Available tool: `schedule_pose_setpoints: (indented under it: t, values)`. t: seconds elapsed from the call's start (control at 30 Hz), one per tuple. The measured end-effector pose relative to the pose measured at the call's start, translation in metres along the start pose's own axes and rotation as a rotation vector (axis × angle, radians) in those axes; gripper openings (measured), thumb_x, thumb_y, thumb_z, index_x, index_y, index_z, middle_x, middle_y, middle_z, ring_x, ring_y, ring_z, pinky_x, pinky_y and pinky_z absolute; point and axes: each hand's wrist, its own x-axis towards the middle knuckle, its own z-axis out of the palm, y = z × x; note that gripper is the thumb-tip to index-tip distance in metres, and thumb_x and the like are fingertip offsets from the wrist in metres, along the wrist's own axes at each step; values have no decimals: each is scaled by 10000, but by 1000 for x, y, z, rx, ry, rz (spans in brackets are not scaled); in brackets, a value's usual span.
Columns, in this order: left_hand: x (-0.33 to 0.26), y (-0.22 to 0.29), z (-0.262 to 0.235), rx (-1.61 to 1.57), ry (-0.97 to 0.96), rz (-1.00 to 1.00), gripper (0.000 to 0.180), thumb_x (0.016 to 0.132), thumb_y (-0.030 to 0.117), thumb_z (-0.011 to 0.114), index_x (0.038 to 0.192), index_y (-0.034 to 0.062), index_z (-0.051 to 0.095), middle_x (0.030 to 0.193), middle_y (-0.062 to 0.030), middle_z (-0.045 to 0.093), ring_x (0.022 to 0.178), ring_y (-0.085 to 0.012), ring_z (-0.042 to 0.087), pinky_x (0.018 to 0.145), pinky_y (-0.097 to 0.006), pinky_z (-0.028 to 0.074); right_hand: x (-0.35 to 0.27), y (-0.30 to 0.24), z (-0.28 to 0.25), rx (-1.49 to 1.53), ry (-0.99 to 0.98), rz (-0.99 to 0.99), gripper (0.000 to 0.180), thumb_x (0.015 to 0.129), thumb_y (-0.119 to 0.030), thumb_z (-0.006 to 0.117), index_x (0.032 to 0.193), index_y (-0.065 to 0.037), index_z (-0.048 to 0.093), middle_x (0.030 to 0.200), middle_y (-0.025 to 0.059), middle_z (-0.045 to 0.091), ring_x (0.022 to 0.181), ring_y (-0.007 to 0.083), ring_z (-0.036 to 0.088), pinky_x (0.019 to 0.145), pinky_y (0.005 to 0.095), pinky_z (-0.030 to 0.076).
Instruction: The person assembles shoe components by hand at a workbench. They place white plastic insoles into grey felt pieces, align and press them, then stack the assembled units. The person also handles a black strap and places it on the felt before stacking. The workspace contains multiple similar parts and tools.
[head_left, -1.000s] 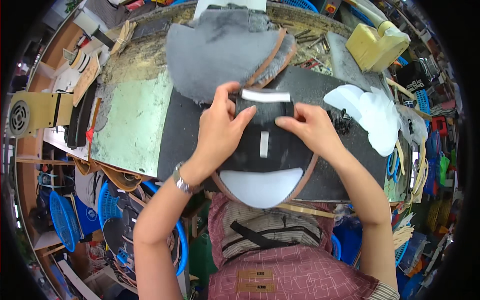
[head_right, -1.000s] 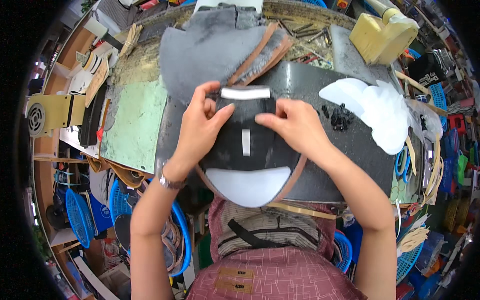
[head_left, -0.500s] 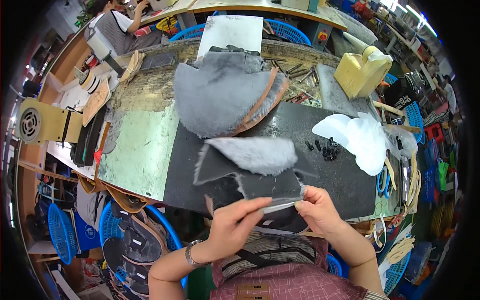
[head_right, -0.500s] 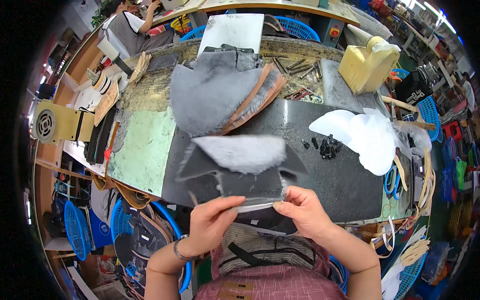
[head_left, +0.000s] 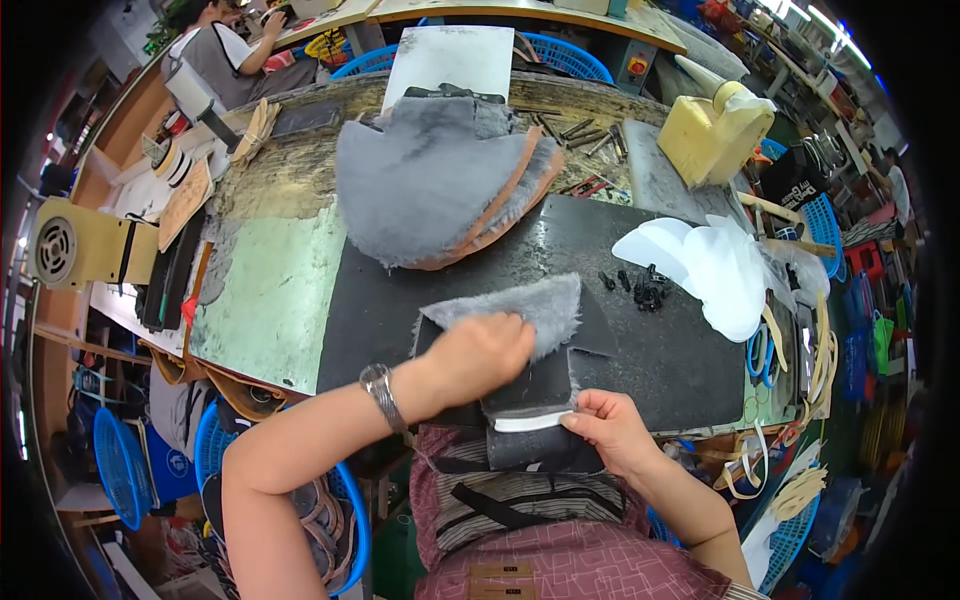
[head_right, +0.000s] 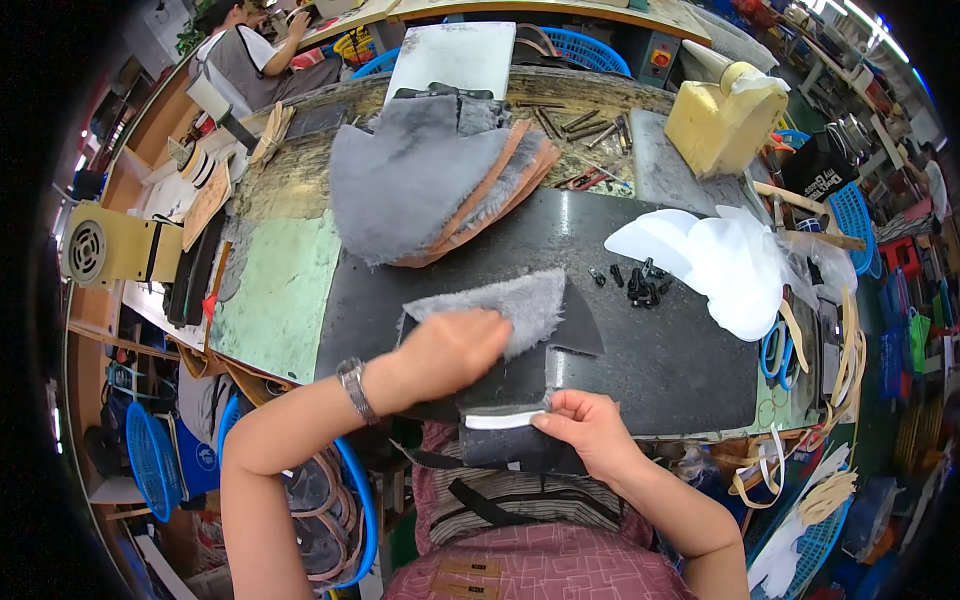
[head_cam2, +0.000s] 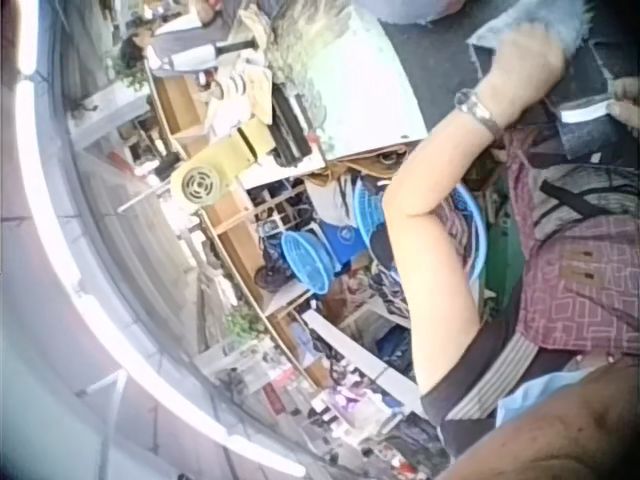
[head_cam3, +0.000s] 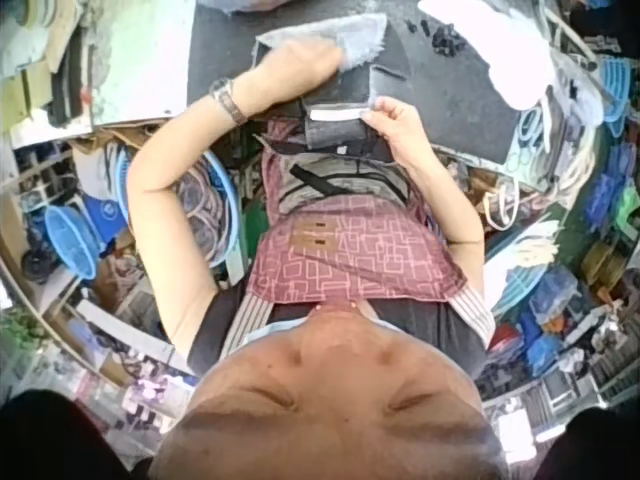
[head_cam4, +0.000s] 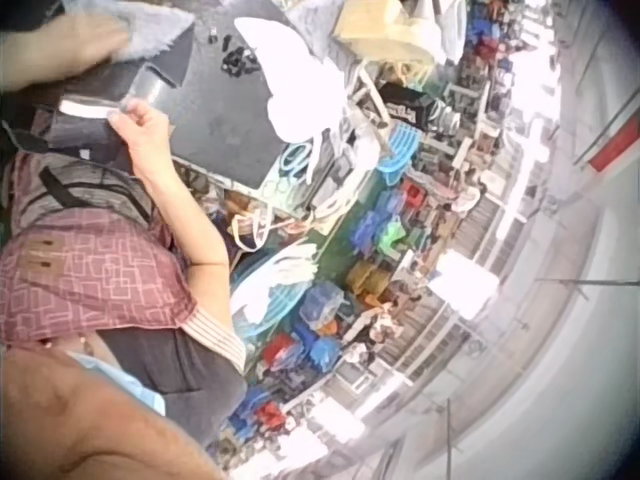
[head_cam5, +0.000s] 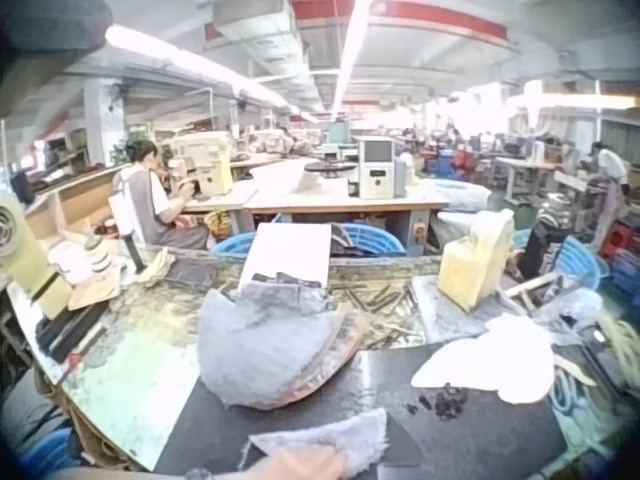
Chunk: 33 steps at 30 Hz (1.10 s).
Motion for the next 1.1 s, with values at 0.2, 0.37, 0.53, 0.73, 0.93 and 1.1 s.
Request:
schedule_pose_setpoints:
  t: [0.2, 0.37, 0.53, 0.73, 0.93, 1.1]
  values:
    - [73, -84, -61, -1106, 198, -623, 501, 738, -38, 566, 1223, 30, 457, 902, -115, 614, 776, -170, 616, 606, -299, 499, -15, 10, -8, -100, 1, -34, 66, 814, -57, 652, 809, -51, 587, 744, -43, 583, 675, 4, 501, 573, 164, 381]
    - [62, -30, -97, -67, 644, -293, 399, 804, 130, 624, 1174, 45, 502, 809, -196, 611, 721, -320, 614, 581, -390, 472, -6, -4, -9, 113, 103, -80, 59, 824, -51, 640, 842, -57, 584, 767, -24, 595, 665, 23, 514, 588, 164, 396]
    - [-36, 63, -70, -372, -54, -556, 401, 826, 152, 623, 1206, 62, 531, 777, -161, 640, 679, -250, 642, 602, -329, 484, -1, -9, 1, 129, 67, -86, 106, 780, -11, 651, 850, -64, 590, 732, -16, 582, 620, 35, 502, 566, 173, 394]
    - [-48, 82, -11, -1456, 495, -695, 195, 794, -9, 641, 984, 15, 677, 755, -21, 561, 686, -83, 516, 596, -200, 404, 3, -7, 8, 114, 73, -159, 123, 808, 40, 568, 914, -8, 609, 882, 20, 624, 815, 69, 555, 747, 220, 436]
    - [-51, 65, -19, -1222, 422, -429, 324, 779, -27, 639, 1094, 47, 646, 738, -12, 483, 635, -83, 425, 547, -220, 350, 16, -24, 5, 151, -49, -121, 220, 784, 19, 550, 997, 32, 604, 923, 59, 636, 847, 116, 590, 748, 238, 464]
    - [-40, 56, -18, -1364, 442, -698, 444, 777, -77, 592, 1204, 4, 504, 777, 19, 503, 635, -3, 447, 552, -145, 362, 46, -58, 0, -553, -206, 20, 400, 802, -108, 602, 1167, 36, 522, 1095, 118, 586, 1007, 157, 564, 844, 301, 450]
